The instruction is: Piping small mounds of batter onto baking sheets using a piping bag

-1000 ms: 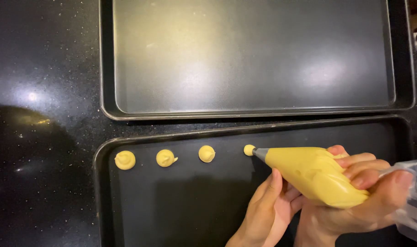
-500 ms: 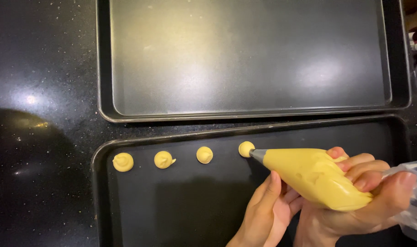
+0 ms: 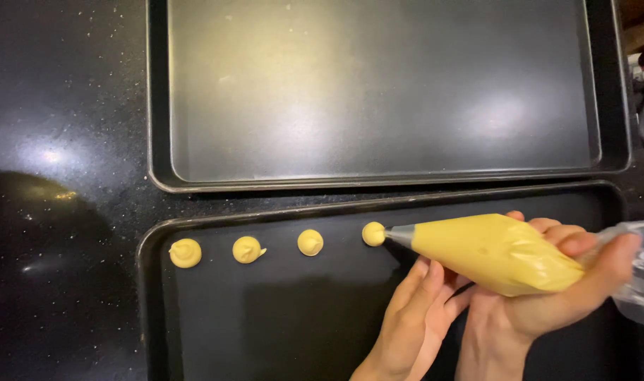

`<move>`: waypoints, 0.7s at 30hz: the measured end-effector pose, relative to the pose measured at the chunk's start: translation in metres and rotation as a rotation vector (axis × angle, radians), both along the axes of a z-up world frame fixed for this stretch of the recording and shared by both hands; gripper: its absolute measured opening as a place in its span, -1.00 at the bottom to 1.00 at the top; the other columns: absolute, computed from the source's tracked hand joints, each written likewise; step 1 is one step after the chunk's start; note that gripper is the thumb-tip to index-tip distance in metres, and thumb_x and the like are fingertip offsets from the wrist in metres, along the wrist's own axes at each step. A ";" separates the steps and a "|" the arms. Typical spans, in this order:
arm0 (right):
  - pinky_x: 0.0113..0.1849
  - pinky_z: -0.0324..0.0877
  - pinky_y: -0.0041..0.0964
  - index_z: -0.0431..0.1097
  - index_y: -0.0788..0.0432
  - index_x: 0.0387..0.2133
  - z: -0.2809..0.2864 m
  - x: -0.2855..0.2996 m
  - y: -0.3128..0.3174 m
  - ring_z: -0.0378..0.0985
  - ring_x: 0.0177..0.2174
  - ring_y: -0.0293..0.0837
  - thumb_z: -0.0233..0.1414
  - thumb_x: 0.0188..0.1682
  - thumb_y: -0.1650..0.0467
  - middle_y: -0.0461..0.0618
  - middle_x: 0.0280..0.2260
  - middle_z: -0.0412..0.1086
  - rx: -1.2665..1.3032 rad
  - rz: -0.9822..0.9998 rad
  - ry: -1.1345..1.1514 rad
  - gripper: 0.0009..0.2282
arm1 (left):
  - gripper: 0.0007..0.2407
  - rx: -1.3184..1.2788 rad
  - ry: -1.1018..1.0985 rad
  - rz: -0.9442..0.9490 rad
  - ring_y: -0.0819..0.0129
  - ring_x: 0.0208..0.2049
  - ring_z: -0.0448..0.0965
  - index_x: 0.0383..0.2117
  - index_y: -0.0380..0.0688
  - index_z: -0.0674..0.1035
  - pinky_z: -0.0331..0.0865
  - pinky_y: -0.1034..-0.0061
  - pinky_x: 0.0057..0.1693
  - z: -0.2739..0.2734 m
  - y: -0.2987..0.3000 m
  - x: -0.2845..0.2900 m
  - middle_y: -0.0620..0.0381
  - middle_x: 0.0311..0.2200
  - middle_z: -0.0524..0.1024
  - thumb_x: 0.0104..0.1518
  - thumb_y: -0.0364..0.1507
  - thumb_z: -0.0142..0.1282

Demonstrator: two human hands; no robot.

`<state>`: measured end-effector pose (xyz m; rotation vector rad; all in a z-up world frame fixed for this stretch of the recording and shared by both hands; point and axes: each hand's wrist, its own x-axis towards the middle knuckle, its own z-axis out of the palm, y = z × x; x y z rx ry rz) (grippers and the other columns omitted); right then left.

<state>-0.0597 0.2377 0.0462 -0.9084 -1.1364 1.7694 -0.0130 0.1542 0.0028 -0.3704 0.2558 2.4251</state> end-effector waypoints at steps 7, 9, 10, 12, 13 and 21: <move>-0.15 0.51 -0.24 0.38 -0.08 -0.74 -0.005 0.019 0.039 0.43 -0.51 -0.28 0.11 -0.10 0.09 -0.29 -0.68 0.31 -0.080 0.100 0.155 -0.69 | -0.57 -0.021 0.029 0.010 0.31 0.20 0.41 0.21 -0.14 0.33 0.31 0.31 0.35 0.009 0.013 -0.002 0.06 0.13 0.42 0.27 -0.22 -0.03; 0.00 0.58 -0.27 0.39 -0.06 -0.74 0.001 0.024 0.053 0.55 -0.38 -0.29 0.13 -0.10 0.21 -0.29 -0.53 0.47 -0.121 -0.006 0.158 -0.75 | -0.51 -0.047 0.087 -0.062 0.36 0.24 0.39 0.20 -0.15 0.33 0.25 0.28 0.41 0.018 0.018 -0.005 0.12 0.13 0.42 0.23 -0.15 0.02; 0.00 0.58 -0.27 0.39 -0.06 -0.74 0.001 0.024 0.057 0.55 -0.38 -0.29 0.13 -0.10 0.21 -0.29 -0.53 0.47 -0.119 -0.009 0.156 -0.75 | -0.51 -0.045 0.086 -0.065 0.36 0.24 0.39 0.20 -0.15 0.33 0.25 0.28 0.41 0.017 0.024 -0.005 0.12 0.13 0.42 0.23 -0.15 0.02; -0.04 0.56 -0.28 0.21 -0.08 -0.58 -0.001 0.026 0.065 0.33 -0.45 -0.30 0.10 -0.12 0.20 -0.29 -0.62 0.06 0.036 -0.167 0.112 -0.79 | -0.55 -0.008 0.087 -0.107 0.38 0.17 0.44 0.25 -0.18 0.33 0.30 0.37 0.40 0.014 0.037 -0.004 0.09 0.11 0.45 0.30 -0.22 -0.07; -0.04 0.56 -0.28 0.21 -0.08 -0.58 -0.021 0.038 0.081 0.33 -0.45 -0.30 0.10 -0.12 0.20 -0.29 -0.62 0.06 0.038 -0.171 0.111 -0.79 | -0.55 -0.006 0.087 -0.110 0.38 0.17 0.44 0.25 -0.18 0.33 0.30 0.37 0.40 0.003 0.049 0.002 0.09 0.11 0.45 0.30 -0.22 -0.07; -0.23 0.43 -0.39 0.17 -0.05 -0.76 -0.013 0.023 0.062 0.26 -0.60 -0.29 0.10 -0.10 0.03 -0.25 -0.74 0.01 0.181 0.046 0.056 -0.58 | -0.59 0.012 -0.142 -0.111 0.25 0.10 0.52 0.15 -0.25 0.43 0.40 0.44 0.17 -0.015 0.069 0.007 -0.05 0.07 0.52 0.33 -0.20 -0.14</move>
